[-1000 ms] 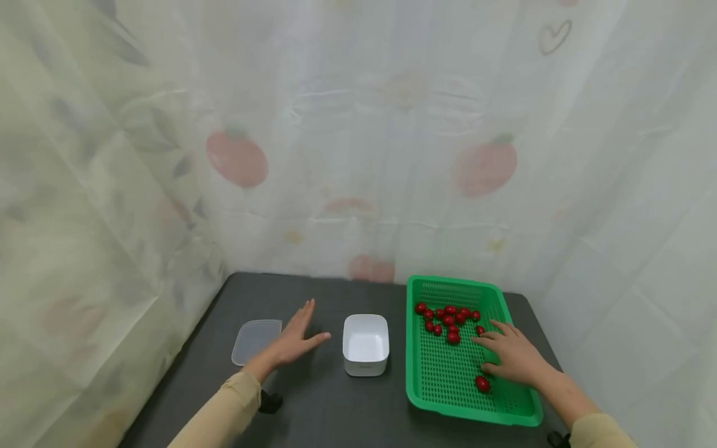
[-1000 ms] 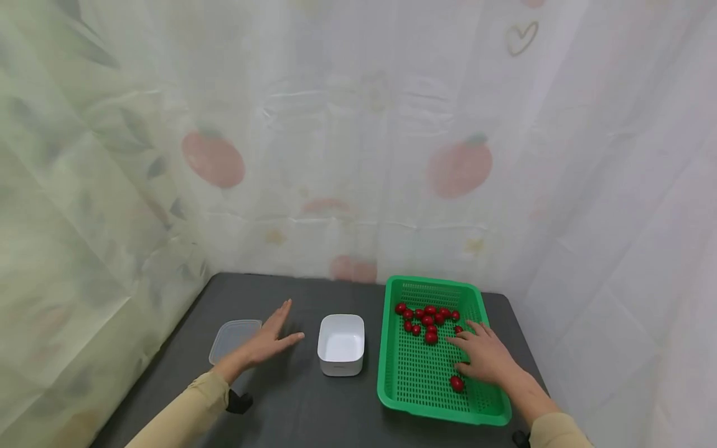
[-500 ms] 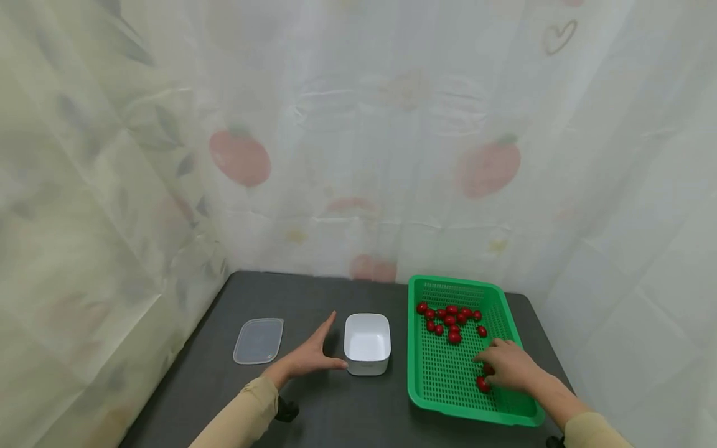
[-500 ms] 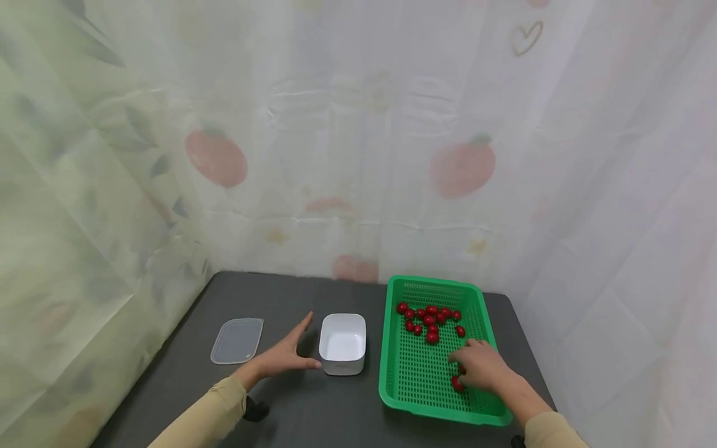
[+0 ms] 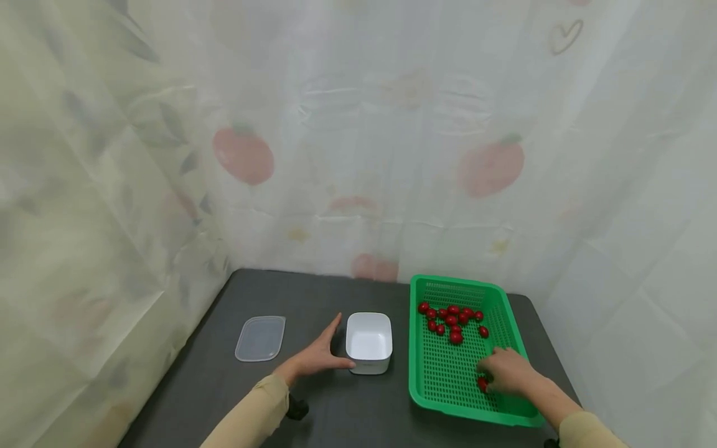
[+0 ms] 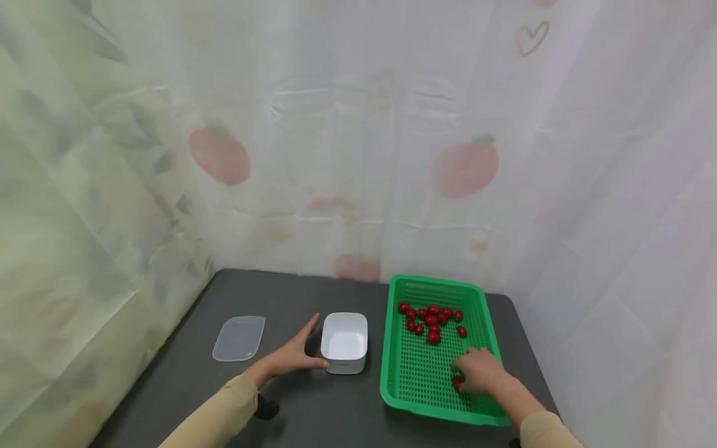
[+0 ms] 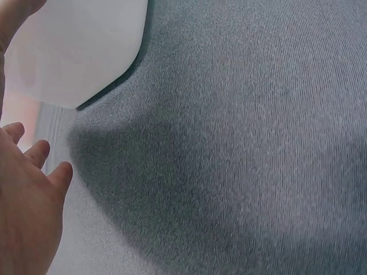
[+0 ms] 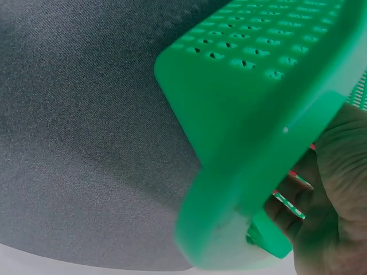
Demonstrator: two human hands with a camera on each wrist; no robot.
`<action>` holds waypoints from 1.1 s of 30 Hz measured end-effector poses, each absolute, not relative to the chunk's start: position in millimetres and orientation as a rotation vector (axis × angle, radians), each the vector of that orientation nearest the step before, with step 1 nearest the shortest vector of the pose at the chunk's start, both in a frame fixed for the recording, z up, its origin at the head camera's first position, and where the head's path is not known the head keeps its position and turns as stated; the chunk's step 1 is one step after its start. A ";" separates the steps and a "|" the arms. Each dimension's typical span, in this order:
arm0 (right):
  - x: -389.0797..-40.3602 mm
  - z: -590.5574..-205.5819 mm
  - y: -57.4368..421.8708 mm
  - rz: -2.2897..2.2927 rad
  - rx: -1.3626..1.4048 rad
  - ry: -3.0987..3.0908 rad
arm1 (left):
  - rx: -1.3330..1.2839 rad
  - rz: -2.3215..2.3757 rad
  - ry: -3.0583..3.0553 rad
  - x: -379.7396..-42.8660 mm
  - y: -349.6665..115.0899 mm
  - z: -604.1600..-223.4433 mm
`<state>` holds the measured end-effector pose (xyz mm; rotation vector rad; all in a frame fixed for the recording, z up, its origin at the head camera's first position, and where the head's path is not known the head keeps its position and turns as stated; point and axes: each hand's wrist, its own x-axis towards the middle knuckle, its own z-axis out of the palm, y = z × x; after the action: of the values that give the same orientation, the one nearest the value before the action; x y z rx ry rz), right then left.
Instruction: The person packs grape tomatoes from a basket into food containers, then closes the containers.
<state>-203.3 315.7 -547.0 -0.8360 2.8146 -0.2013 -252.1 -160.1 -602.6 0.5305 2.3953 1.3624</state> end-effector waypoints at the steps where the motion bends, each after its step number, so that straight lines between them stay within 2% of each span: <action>1: -203.7 -548.3 315.5 -0.198 -0.831 2.813 | 0.527 1.362 2.394 -252.3 -159.3 -603.2; 33: -202.2 -565.3 313.0 -0.267 -0.893 2.817 | 0.555 1.470 2.314 -263.2 -146.7 -619.6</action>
<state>-202.2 313.0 -565.3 -0.8933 2.8166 -0.2672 -263.2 -146.7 -619.6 0.5546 2.3136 1.4696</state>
